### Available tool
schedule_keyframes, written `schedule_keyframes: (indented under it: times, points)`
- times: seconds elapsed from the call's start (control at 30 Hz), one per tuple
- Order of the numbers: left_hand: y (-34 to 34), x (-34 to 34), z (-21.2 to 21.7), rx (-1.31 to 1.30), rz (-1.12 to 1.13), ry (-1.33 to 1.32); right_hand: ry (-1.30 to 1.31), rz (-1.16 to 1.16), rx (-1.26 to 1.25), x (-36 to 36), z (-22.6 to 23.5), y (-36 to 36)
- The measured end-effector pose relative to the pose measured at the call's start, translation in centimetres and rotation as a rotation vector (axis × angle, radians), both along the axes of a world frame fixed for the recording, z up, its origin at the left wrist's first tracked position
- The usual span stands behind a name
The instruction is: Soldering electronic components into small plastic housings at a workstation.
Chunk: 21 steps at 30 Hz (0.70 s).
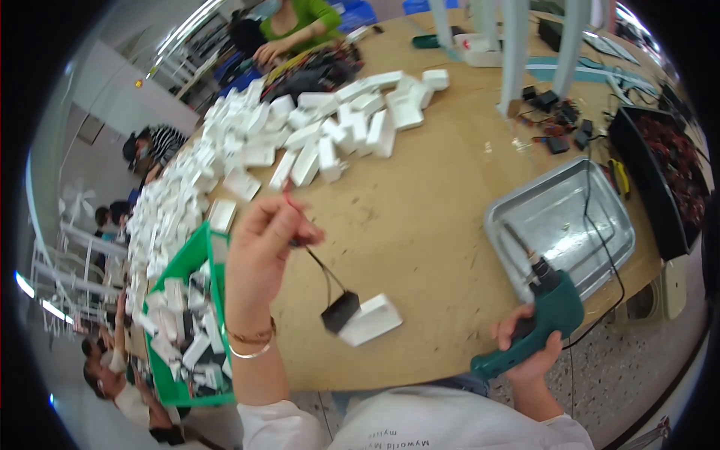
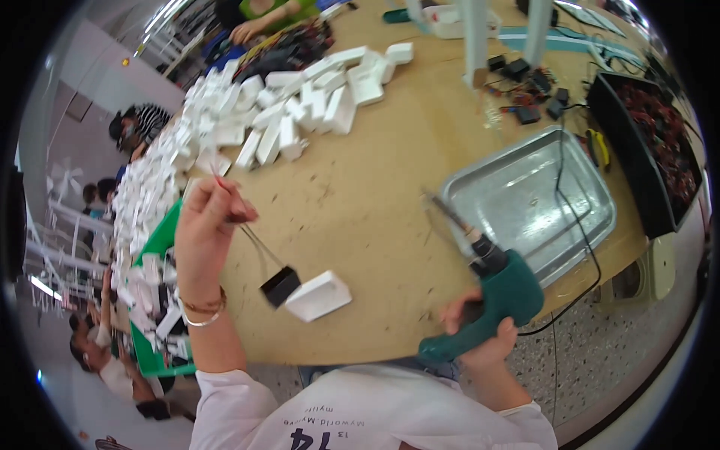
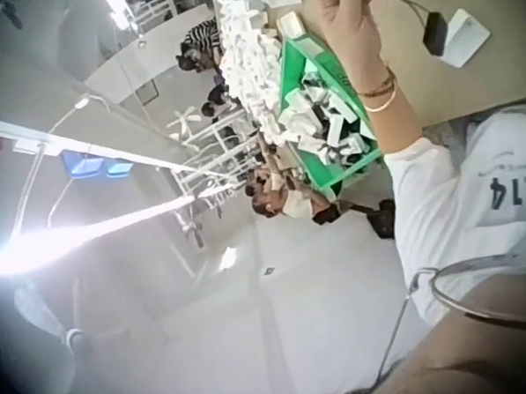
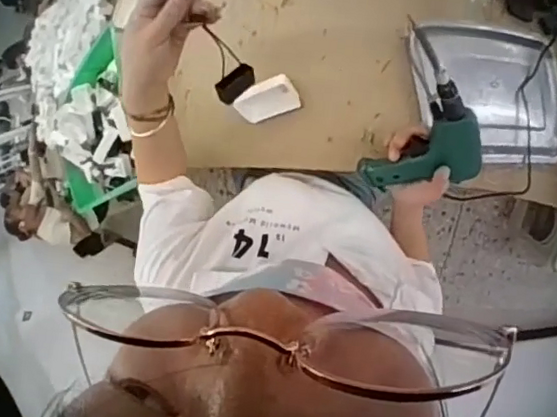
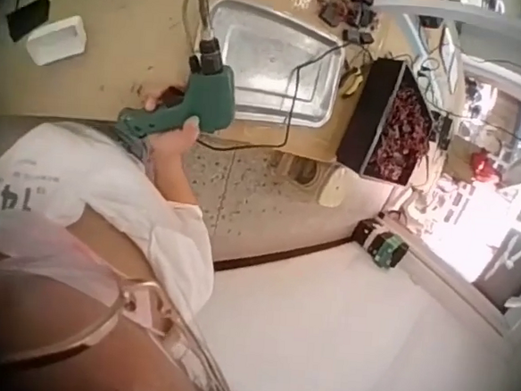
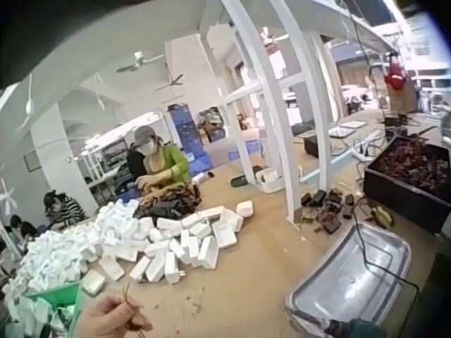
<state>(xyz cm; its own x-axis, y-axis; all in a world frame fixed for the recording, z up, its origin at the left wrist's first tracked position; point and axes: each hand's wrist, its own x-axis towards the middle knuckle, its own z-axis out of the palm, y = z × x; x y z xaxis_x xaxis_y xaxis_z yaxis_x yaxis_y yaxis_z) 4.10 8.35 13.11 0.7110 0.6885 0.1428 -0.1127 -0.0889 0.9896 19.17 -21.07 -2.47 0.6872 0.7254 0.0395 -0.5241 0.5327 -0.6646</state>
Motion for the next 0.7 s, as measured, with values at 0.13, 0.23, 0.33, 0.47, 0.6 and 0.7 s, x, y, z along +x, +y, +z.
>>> schedule_keyframes:
  times: [0.13,0.23,0.33,0.47,0.6,0.7]
  points:
    - [-3.9,-5.5,-2.8,0.034,0.157,0.272,-0.103,-0.06,0.043,0.0,-0.2,0.0]
    - [-4.9,-8.1,-5.4,-0.03,0.215,0.304,-0.108,-0.064,0.054,-0.6,-0.3,0.1]
    - [-6.0,-8.8,-7.6,-0.046,0.244,0.323,-0.15,-0.08,0.014,-1.1,-0.1,-0.1]
    - [-7.1,-8.6,-8.9,-0.073,0.235,0.297,-0.191,-0.099,-0.058,-2.0,0.1,-0.3]
    - [-8.0,-8.7,-10.3,0.223,0.395,0.27,-0.216,-0.125,-0.12,-3.7,0.3,-0.4]
    - [-8.6,-9.8,-10.3,0.558,0.31,0.378,-0.209,-0.098,-0.107,-4.7,0.1,-0.5]
